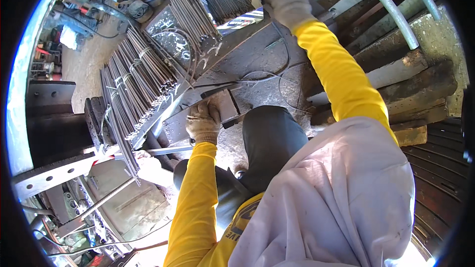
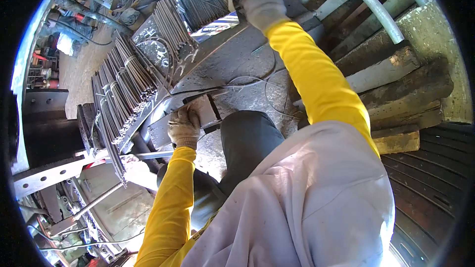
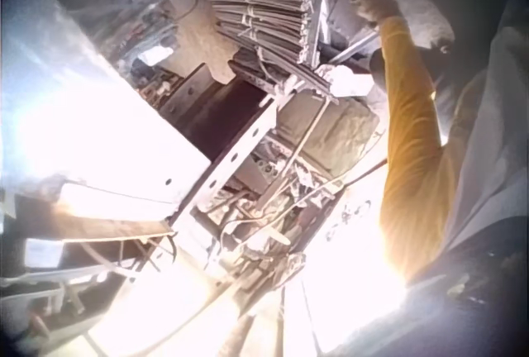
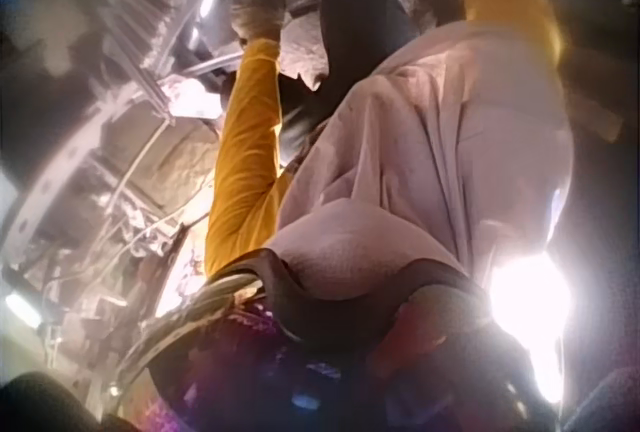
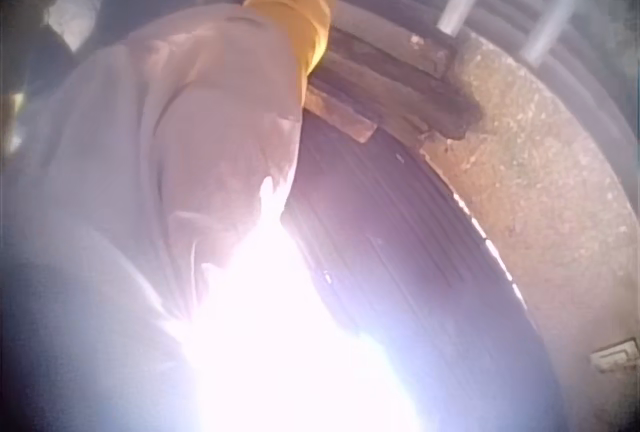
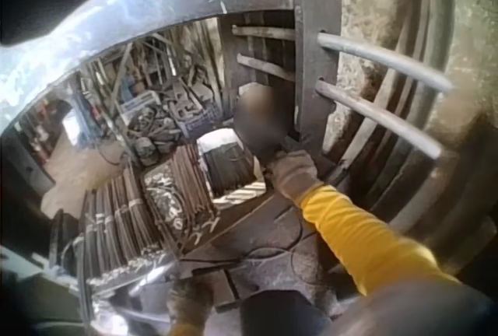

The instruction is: The person assembles a metal structure by positioning curved and straight metal pieces, securing them with locking pliers, and tightening bolts with a wrench.

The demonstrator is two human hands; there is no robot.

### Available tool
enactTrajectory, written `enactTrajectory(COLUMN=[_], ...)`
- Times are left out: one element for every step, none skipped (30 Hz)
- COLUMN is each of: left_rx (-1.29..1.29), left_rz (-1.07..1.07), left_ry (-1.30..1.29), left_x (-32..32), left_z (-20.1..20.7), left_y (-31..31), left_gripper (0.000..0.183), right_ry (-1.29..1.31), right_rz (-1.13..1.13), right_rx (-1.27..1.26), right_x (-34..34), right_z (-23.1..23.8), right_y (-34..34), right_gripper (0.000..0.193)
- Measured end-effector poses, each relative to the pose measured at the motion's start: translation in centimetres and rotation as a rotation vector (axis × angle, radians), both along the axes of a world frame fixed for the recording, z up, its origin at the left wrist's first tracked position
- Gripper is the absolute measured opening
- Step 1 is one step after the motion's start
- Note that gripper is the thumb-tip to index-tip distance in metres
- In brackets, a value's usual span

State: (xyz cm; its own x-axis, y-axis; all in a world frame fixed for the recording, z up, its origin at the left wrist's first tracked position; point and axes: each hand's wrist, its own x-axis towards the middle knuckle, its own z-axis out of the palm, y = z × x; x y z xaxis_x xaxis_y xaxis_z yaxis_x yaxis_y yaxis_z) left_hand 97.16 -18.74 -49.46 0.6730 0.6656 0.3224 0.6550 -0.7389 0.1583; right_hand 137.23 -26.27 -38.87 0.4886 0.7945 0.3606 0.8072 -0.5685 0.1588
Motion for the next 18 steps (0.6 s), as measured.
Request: enactTrajectory(left_rx=[0.004,-0.001,-0.01,0.022,0.017,0.018,0.019,-0.007,-0.009,-0.037,-0.066,-0.081,0.025,-0.014,0.045,0.058,0.07,0.063], left_rz=[0.021,0.048,0.069,0.027,0.037,0.027,0.017,0.031,0.022,0.028,0.033,0.109,0.097,0.086,-0.01,-0.01,-0.009,0.0], left_ry=[-0.002,0.019,0.041,-0.02,-0.026,-0.025,-0.024,0.006,0.004,0.039,0.074,0.179,0.131,0.133,-0.014,-0.015,-0.014,-0.007], left_x=[-0.4,-0.7,-0.9,-0.9,-0.9,-0.6,-0.5,-0.4,-0.1,-0.4,-0.3,0.2,-0.3,-0.7,-1.0,-1.3,-1.8,-1.5], left_z=[0.2,0.4,0.5,0.4,0.3,0.3,0.4,0.5,0.6,0.5,0.2,1.0,-0.2,-0.3,-0.8,-1.1,-1.4,-1.3], left_y=[0.1,0.1,-0.1,0.1,0.1,0.1,0.1,0.1,0.2,0.2,0.2,-0.3,-0.1,-0.1,0.2,0.5,0.4,0.5], left_gripper=[0.025,0.025,0.025,0.026,0.026,0.026,0.025,0.026,0.026,0.029,0.033,0.036,0.035,0.031,0.027,0.025,0.024,0.024], right_ry=[-0.002,-0.031,-0.055,-0.058,-0.037,-0.014,-0.014,0.004,0.017,0.011,0.11,0.203,0.156,0.202,0.127,0.043,0.064,0.285], right_rz=[0.021,0.075,0.124,0.134,0.3,0.456,0.458,0.559,0.652,0.641,0.558,0.468,0.411,0.402,0.337,0.288,0.418,0.396], right_rx=[0.004,0.284,0.56,0.554,0.719,0.886,0.885,0.97,1.052,1.038,0.962,0.873,0.772,0.737,0.693,0.656,0.794,0.737], right_x=[-1.3,-3.0,-4.4,-5.3,-6.1,-6.4,-6.6,-6.9,-7.3,-7.9,-7.7,-7.6,-7.1,-8.4,-9.7,-10.9,-12.4,-14.1], right_z=[1.0,2.7,4.2,5.2,6.1,6.7,7.3,7.8,8.5,8.8,8.6,8.1,6.3,3.5,1.2,-0.6,-2.1,-3.6], right_y=[-0.4,-1.5,-2.5,-3.2,-3.6,-4.0,-3.6,-2.5,-1.6,-0.6,0.4,1.5,2.2,1.4,0.3,-0.4,-2.3,-5.6], right_gripper=[0.023,0.02,0.018,0.018,0.016,0.016,0.016,0.018,0.021,0.022,0.033,0.045,0.04,0.04,0.034,0.028,0.034,0.029])
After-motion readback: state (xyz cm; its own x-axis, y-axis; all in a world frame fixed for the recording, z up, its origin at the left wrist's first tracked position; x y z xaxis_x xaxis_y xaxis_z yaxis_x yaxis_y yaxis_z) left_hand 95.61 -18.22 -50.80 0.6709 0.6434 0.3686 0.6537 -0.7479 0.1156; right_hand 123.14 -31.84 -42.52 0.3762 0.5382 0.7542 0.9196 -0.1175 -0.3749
